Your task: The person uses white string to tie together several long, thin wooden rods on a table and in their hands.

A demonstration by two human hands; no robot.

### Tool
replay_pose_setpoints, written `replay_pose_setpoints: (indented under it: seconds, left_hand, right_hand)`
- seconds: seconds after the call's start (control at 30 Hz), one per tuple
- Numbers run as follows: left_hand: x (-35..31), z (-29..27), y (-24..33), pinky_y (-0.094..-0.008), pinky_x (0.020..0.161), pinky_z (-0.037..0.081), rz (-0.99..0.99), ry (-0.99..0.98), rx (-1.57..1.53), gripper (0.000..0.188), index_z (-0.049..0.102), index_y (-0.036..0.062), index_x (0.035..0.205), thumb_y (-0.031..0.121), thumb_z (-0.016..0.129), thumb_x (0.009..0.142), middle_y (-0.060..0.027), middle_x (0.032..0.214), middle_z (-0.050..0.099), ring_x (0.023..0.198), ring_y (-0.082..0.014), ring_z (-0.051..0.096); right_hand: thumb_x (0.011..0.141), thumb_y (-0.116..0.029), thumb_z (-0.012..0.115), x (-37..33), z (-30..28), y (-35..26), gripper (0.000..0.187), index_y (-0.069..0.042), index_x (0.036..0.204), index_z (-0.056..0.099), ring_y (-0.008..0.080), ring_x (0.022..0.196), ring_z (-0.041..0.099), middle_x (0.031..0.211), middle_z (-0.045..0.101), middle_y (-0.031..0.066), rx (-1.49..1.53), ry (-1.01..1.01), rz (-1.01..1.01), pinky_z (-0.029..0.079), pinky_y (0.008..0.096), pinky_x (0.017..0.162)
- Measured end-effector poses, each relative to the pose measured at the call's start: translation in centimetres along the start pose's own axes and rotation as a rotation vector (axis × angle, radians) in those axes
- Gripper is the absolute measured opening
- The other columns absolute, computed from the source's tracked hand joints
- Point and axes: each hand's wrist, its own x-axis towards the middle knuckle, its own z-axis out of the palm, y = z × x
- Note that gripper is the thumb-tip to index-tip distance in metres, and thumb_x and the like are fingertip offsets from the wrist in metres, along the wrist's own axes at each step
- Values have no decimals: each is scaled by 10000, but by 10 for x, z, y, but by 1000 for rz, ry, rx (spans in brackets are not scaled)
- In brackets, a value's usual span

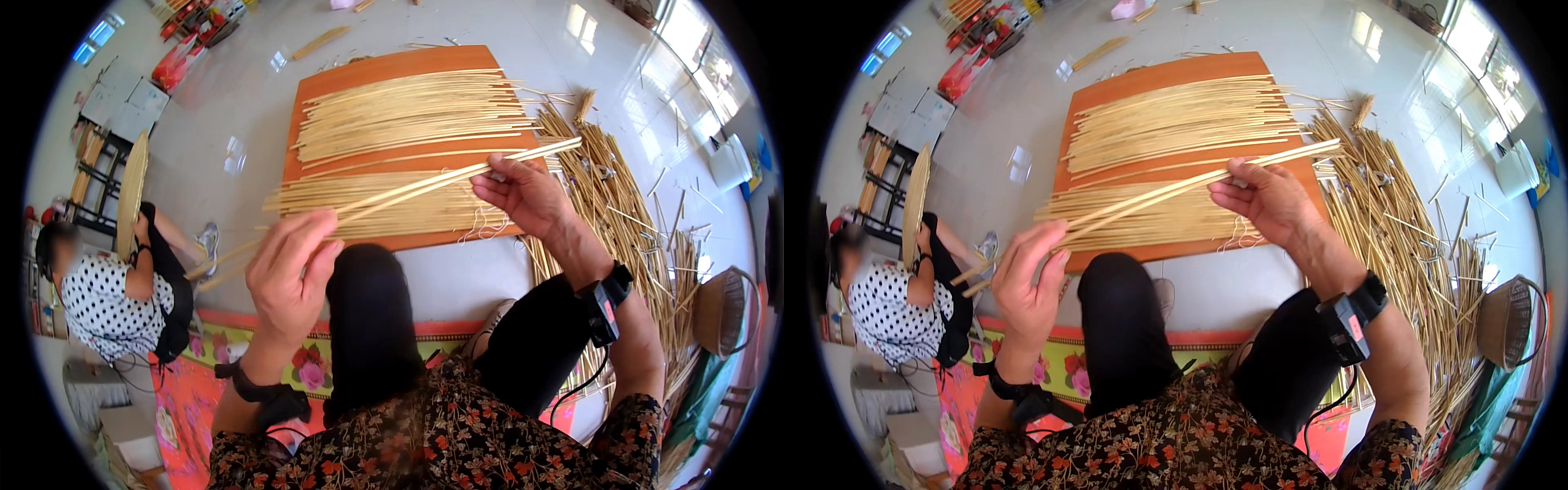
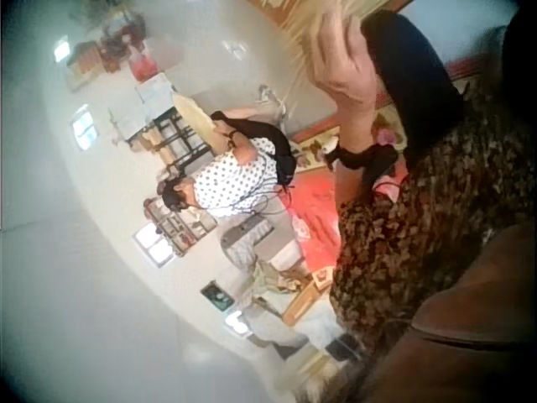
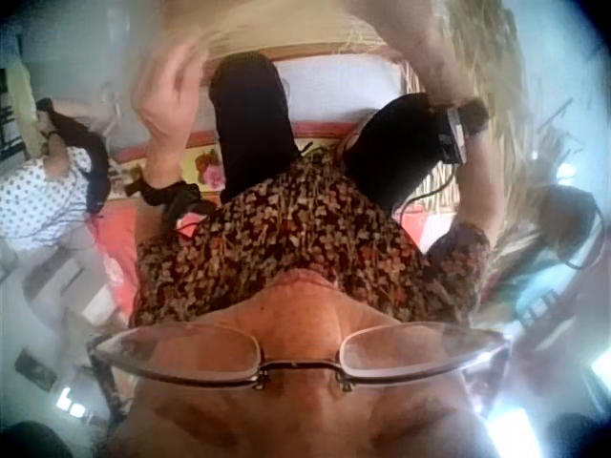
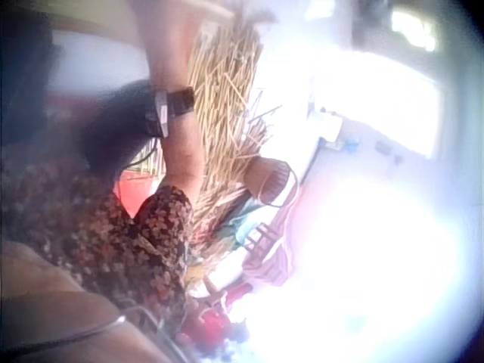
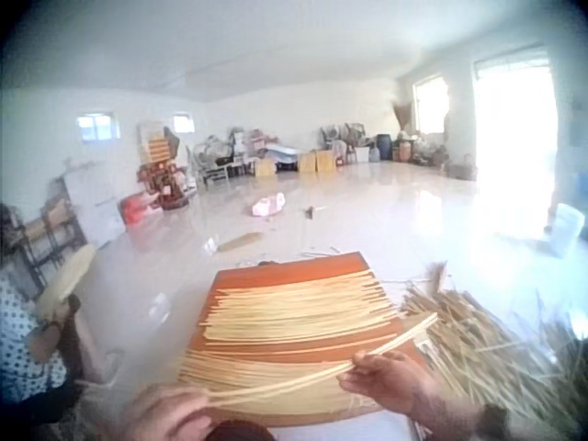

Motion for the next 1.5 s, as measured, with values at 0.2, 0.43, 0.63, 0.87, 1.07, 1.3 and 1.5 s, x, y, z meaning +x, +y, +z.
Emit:
replay_pose_setpoints:
  seconds: [0.2, 0.43, 0.63, 0.87, 1.07, 1.3, 1.5]
  left_hand:
    - [-35, -23, 4, -328, 766, 533, -140, -426, 155, 489, 554, 48, 1222, 120, 725, 769, -120, 1005, 659, 867, -293, 648]
    - [-73, -19, -16, -330, 632, 523, 15, -358, 114, 463, 583, 73, 1172, 163, 749, 749, -46, 912, 645, 729, -250, 640]
    - [-134, -25, -14, -267, 606, 518, -479, -514, -738, 380, 548, 20, 1182, 167, 682, 857, -88, 876, 644, 708, -180, 653]
    - [-151, 8, -28, -335, 772, 526, -1045, 67, -1291, 521, 378, 8, 1341, 365, 486, 978, -189, 1267, 528, 1056, -264, 600]
    - [-149, 7, -35, -351, 787, 544, -862, 66, -1383, 332, 458, 22, 1210, 277, 464, 996, -202, 1205, 562, 1013, -279, 625]
    - [-137, 2, -33, -329, 760, 578, -1134, 237, -1325, 183, 505, 57, 1112, 181, 506, 977, -136, 986, 650, 936, -291, 675]
    - [-137, 11, -35, -324, 719, 596, -1251, 324, -1395, 166, 580, 36, 1039, 169, 581, 940, -112, 939, 659, 912, -297, 685]
  right_hand:
    - [946, -125, 556, -40, -3, 2, 174, 44, 975, 577, 220, 822, 675, 871, 634, 124, -129, 10, -24, 592, 313, 762]
    - [944, -115, 554, -51, -32, 42, 180, 45, 1028, 556, 222, 818, 680, 898, 633, 128, -161, 93, -34, 592, 305, 738]
    - [937, -103, 569, -48, -64, 72, 125, -1, 1007, 588, 250, 823, 685, 906, 649, 98, 11, 122, -6, 595, 354, 753]
    - [928, -113, 590, -39, -65, 89, 103, -30, 982, 620, 245, 826, 686, 908, 667, 63, 21, 118, 47, 584, 375, 767]
    - [934, -121, 581, -34, -69, 94, 117, -29, 1001, 608, 233, 812, 682, 905, 660, 60, 16, 76, 35, 585, 364, 764]
    - [922, -129, 601, -37, -62, 109, 170, -41, 1064, 568, 224, 819, 676, 911, 643, 57, 32, 108, -64, 585, 358, 762]
    - [908, -94, 614, -33, -73, 117, 150, -31, 1045, 616, 213, 804, 678, 964, 664, 67, 21, 152, -113, 595, 334, 755]
